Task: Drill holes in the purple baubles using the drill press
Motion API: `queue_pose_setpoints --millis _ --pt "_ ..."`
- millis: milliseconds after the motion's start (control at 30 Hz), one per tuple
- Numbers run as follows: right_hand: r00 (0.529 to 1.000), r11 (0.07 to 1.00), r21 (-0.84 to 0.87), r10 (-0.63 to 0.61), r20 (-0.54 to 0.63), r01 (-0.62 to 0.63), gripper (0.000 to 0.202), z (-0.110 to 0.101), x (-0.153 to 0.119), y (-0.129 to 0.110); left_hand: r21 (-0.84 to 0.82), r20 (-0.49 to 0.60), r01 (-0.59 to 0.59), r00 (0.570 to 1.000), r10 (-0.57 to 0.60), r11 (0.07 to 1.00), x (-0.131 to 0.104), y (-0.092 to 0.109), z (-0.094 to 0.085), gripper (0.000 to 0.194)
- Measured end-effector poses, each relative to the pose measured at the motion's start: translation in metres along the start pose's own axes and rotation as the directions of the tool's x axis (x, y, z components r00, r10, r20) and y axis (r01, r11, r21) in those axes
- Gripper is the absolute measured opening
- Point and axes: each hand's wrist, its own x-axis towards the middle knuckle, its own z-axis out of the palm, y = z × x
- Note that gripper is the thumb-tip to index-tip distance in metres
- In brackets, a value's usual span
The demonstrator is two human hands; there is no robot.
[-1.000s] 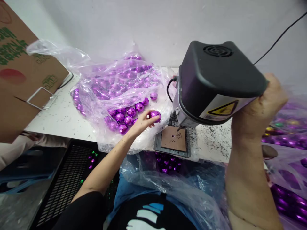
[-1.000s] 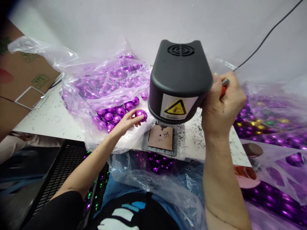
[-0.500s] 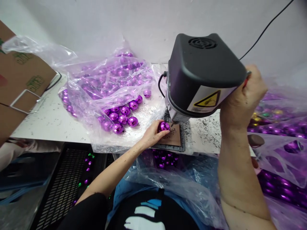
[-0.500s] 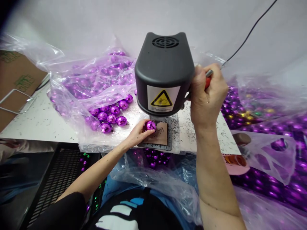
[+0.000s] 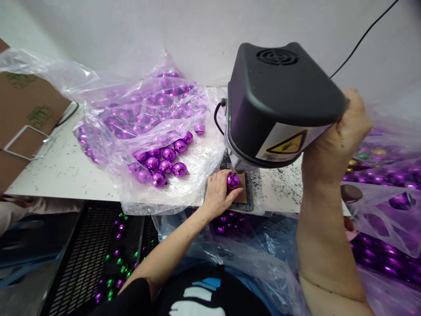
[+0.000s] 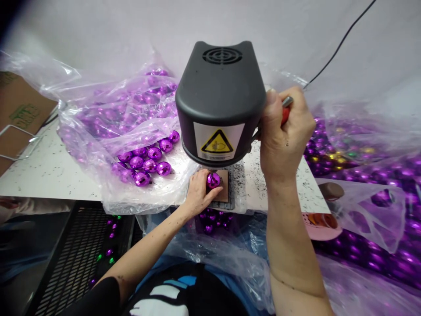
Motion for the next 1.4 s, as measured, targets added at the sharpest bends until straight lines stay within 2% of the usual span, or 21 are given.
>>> queue_pose_setpoints --millis 167,333,433,533,600,733,800,900,1000,1167,1400 --pt "1.0 0.997 0.069 -0.014 -0.017 0.015 0.047 0.001 -0.002 0.0 -0.009 0.004 0.032 0.999 -0.032 0.999 0.0 0.0 0.003 0.037" --pt "0.996 0.994 0.082 0.073 0.056 -0.077 0.037 -0.005 0.0 -0.002 -0.014 -0.02 0.027 0.999 -0.027 1.0 0.0 0.001 0.003 0.039" --pt "0.997 0.998 0.03 0.055 0.062 -0.057 0.037 -0.016 -0.008 -0.004 -0.004 -0.024 0.034 0.999 -0.034 0.999 -0.001 0.003 0.002 0.038" --pt "0.999 0.995 -0.091 0.036 0.021 -0.034 0.032 -0.028 -0.029 -0.006 0.002 -0.007 0.032 0.999 -0.032 0.999 -0.001 0.003 0.002 0.038" --pt "0.999 0.989 -0.143 -0.031 -0.028 0.027 0.025 -0.034 -0.048 -0.007 0.001 0.0 0.031 1.0 -0.031 1.0 -0.001 0.003 0.002 0.038" --pt "0.989 0.984 -0.098 -0.148 -0.005 0.147 0.021 -0.034 -0.081 -0.008 0.003 0.02 0.041 0.999 -0.042 0.999 -0.001 0.0 0.004 0.036" --pt "0.982 0.978 -0.095 -0.189 -0.012 0.187 0.026 -0.029 -0.09 -0.006 0.008 0.024 0.037 0.999 -0.037 0.999 -0.001 -0.001 0.004 0.037" --pt "0.963 0.964 -0.085 -0.258 -0.082 0.251 0.026 -0.023 -0.098 0.0 0.014 0.018 0.024 1.0 -0.025 1.0 -0.001 -0.001 0.004 0.039" --pt "0.966 0.972 -0.078 -0.229 -0.123 0.221 0.015 -0.02 -0.104 0.003 0.017 0.003 0.016 1.0 -0.016 1.0 0.0 -0.001 0.004 0.038" --pt "0.989 0.993 -0.044 -0.114 -0.096 0.11 0.012 -0.02 -0.114 0.003 0.019 -0.02 0.008 1.0 -0.008 1.0 0.001 -0.001 0.003 0.038" --pt "0.987 0.99 0.072 -0.109 -0.115 0.118 0.009 -0.015 -0.122 0.014 -0.021 -0.025 0.02 0.999 -0.02 1.0 0.0 -0.001 0.007 0.038"
